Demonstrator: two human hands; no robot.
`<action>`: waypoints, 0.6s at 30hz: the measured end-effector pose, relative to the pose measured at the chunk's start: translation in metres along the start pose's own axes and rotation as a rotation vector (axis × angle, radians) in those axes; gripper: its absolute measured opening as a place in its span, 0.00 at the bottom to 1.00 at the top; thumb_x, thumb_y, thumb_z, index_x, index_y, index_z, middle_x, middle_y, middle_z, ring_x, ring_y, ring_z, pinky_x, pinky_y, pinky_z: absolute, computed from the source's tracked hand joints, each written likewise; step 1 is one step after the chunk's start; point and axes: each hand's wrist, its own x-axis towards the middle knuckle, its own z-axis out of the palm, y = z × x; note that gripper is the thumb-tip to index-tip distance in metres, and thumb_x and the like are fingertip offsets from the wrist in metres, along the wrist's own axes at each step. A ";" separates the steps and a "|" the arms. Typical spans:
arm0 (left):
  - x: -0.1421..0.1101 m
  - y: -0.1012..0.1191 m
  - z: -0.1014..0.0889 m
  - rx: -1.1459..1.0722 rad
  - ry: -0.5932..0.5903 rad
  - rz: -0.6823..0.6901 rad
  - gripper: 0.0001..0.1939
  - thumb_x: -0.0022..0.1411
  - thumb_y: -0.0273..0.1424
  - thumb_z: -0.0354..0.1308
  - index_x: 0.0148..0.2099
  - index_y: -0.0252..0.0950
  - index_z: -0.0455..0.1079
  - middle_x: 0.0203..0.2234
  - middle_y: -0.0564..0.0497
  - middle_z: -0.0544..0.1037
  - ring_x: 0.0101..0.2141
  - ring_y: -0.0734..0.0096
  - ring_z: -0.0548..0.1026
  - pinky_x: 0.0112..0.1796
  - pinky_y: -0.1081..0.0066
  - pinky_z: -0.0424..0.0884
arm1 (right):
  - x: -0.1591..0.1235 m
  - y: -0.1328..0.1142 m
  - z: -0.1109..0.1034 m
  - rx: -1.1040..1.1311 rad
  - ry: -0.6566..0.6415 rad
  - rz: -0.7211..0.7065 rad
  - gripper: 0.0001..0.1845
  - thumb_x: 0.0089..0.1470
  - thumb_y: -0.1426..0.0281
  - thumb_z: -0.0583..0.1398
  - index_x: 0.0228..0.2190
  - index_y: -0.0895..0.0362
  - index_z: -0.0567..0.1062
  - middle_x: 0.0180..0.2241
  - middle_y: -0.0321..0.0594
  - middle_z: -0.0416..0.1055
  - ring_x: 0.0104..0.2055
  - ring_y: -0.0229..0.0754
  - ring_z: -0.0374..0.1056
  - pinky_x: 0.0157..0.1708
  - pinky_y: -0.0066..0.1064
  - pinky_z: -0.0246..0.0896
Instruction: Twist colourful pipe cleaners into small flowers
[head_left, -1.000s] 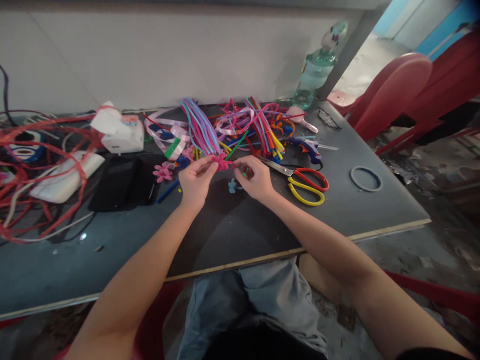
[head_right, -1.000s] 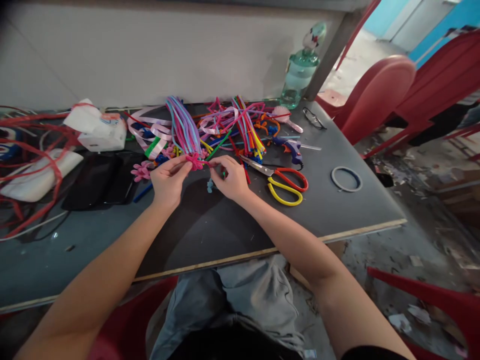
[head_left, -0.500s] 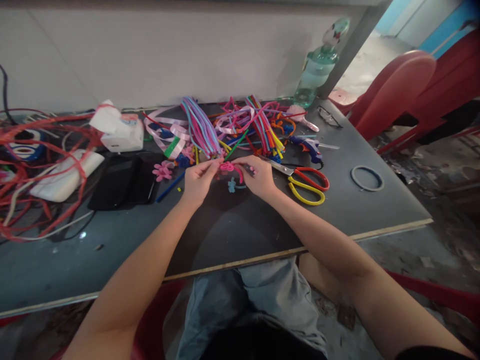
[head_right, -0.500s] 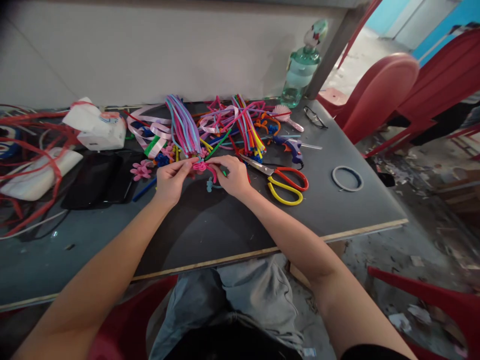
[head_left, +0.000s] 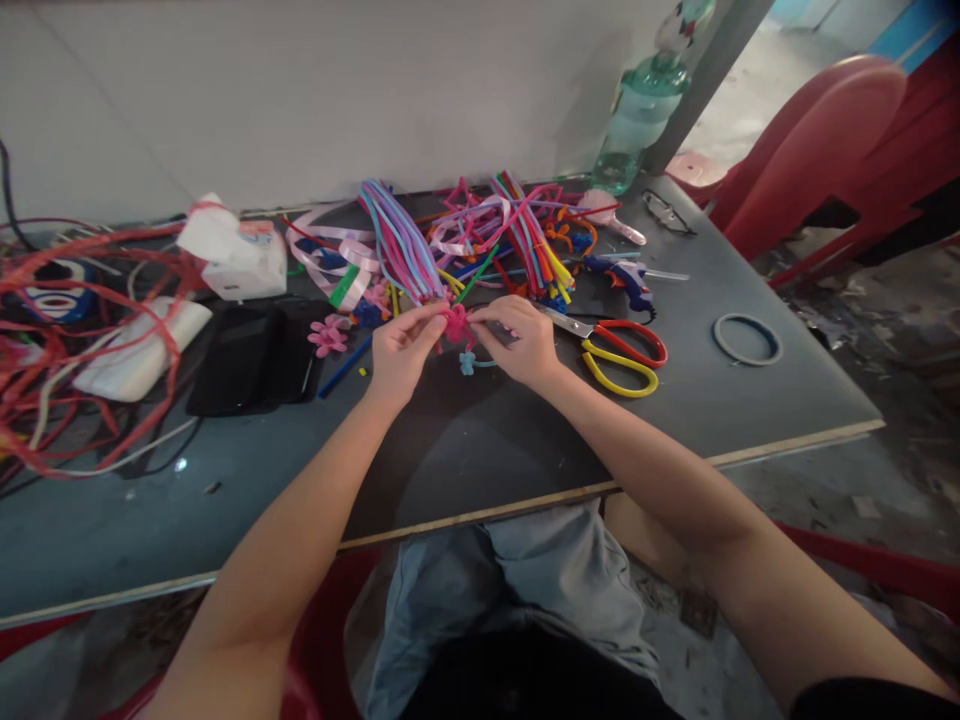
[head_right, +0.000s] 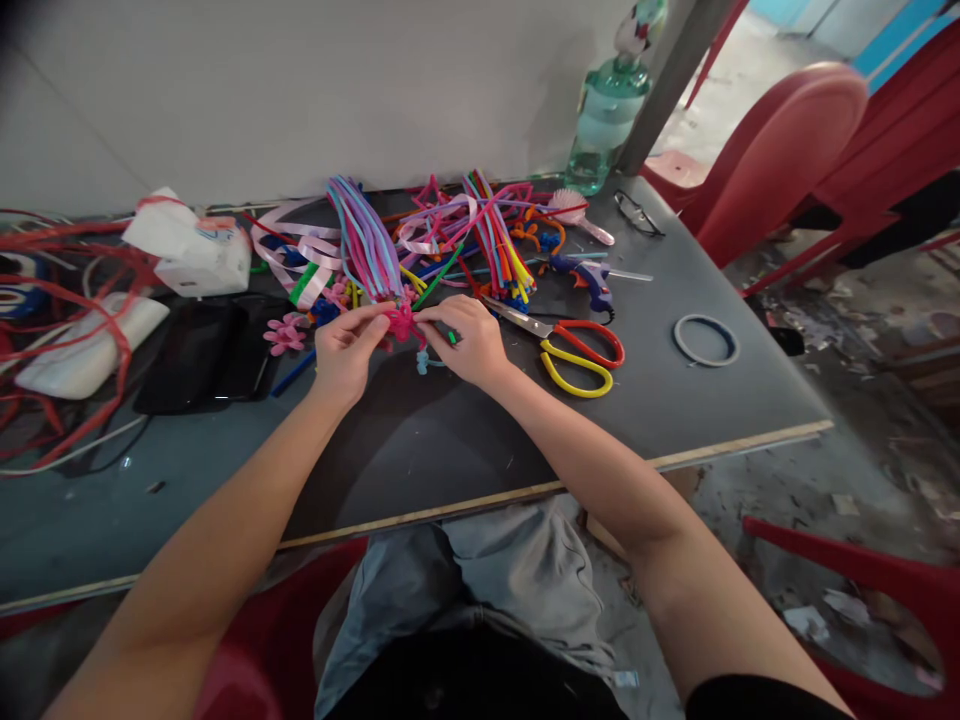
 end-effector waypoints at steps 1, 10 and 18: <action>0.000 0.000 0.000 0.014 -0.015 -0.012 0.24 0.50 0.51 0.73 0.42 0.39 0.83 0.28 0.50 0.83 0.22 0.75 0.74 0.22 0.74 0.70 | 0.001 -0.001 -0.001 0.009 -0.014 -0.003 0.08 0.62 0.70 0.61 0.34 0.55 0.81 0.32 0.40 0.81 0.36 0.41 0.76 0.41 0.37 0.71; 0.001 0.004 0.001 0.103 -0.124 -0.061 0.21 0.50 0.48 0.73 0.36 0.35 0.81 0.27 0.47 0.82 0.30 0.67 0.79 0.36 0.68 0.77 | 0.014 -0.016 -0.016 0.140 -0.223 0.476 0.12 0.57 0.63 0.63 0.33 0.57 0.83 0.28 0.39 0.80 0.27 0.36 0.68 0.29 0.29 0.61; -0.007 0.007 0.008 0.093 0.003 -0.134 0.13 0.53 0.39 0.72 0.35 0.35 0.82 0.25 0.49 0.82 0.26 0.69 0.77 0.31 0.69 0.75 | 0.016 -0.029 -0.013 0.250 -0.297 0.647 0.09 0.51 0.68 0.62 0.24 0.59 0.78 0.21 0.35 0.73 0.22 0.31 0.60 0.24 0.26 0.54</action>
